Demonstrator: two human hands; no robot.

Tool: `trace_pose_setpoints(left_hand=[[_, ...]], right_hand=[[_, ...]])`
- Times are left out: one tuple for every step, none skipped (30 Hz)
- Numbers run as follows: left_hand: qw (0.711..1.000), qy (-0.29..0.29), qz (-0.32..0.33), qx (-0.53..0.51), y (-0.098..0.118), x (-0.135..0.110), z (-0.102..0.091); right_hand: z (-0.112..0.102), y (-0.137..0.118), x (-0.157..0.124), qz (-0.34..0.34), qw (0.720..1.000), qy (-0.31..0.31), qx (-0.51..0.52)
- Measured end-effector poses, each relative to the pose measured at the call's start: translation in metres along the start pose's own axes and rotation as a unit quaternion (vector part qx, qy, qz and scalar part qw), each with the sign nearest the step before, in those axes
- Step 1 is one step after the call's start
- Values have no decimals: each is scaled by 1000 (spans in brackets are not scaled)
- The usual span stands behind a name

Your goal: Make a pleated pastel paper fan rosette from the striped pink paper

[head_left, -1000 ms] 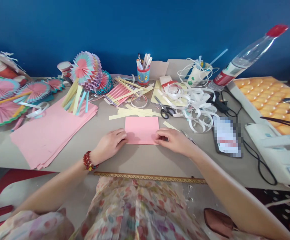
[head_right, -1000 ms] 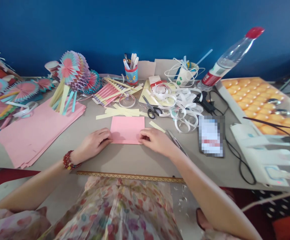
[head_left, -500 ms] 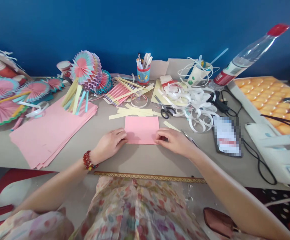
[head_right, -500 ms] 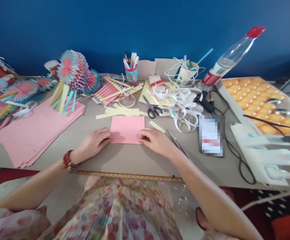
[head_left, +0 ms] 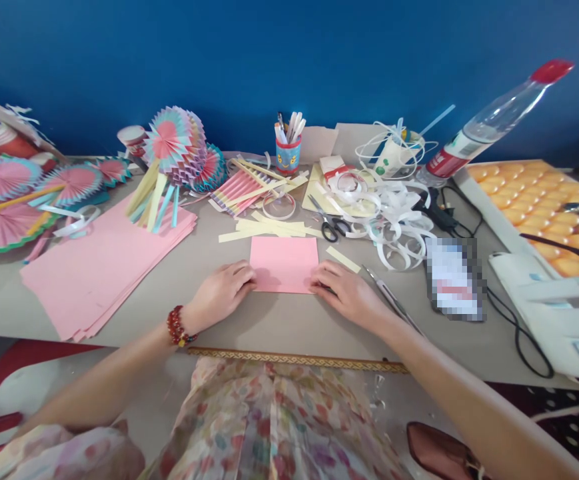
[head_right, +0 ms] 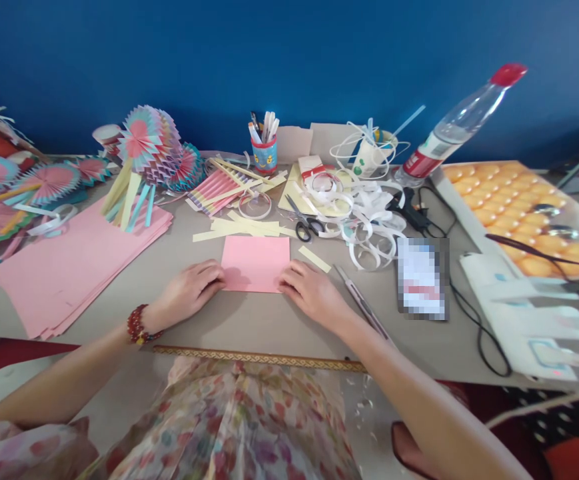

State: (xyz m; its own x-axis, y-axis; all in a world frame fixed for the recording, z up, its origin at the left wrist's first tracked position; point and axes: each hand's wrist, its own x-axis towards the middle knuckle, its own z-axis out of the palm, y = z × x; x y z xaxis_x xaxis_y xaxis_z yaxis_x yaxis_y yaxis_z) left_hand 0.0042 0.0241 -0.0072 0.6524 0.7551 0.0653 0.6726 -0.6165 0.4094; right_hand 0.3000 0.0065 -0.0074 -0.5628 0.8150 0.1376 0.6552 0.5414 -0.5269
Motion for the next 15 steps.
trace_pose_setpoints(left_hand=[[1000, 3, 8, 8, 0, 0, 1], [1000, 3, 22, 22, -1, -1, 2], [998, 3, 39, 40, -1, -1, 2], [996, -1, 60, 63, -1, -1, 2], [993, -9, 83, 89, -1, -1, 2], [988, -16, 103, 115, -1, 0, 1], [983, -24, 119, 139, -1, 0, 0], [978, -33, 134, 159, -1, 0, -2], [973, -41, 145, 175, 0, 1, -3], [969, -47, 153, 186, 0, 1, -4], [967, -50, 158, 195, 0, 1, -5], [965, -50, 162, 200, 0, 1, -6], [964, -47, 166, 204, 0, 2, -6], [963, -43, 170, 205, 1, 2, -7], [962, -36, 176, 204, 1, 2, -7]], right_hand=[[2, 0, -1, -14, 1000, 6, -16], [4, 1, -2, -27, 999, 13, -36], [6, 1, -3, -39, 997, 17, -59], [8, 2, -3, -47, 995, 22, -84], [9, 3, -4, -50, 992, 26, -109], [11, 4, -5, -55, 989, 28, -133], [12, 5, -6, -61, 986, 32, -153], [13, 6, -6, -71, 983, 32, -168], [14, 7, -7, -83, 980, 29, -178], [14, 7, -7, -96, 978, 29, -184], [14, 7, -7, -106, 976, 29, -188], [14, 7, -8, -114, 974, 30, -191], [14, 6, -8, -120, 973, 32, -196], [14, 5, -8, -122, 971, 34, -203], [13, 3, -8, -126, 968, 36, -212]])
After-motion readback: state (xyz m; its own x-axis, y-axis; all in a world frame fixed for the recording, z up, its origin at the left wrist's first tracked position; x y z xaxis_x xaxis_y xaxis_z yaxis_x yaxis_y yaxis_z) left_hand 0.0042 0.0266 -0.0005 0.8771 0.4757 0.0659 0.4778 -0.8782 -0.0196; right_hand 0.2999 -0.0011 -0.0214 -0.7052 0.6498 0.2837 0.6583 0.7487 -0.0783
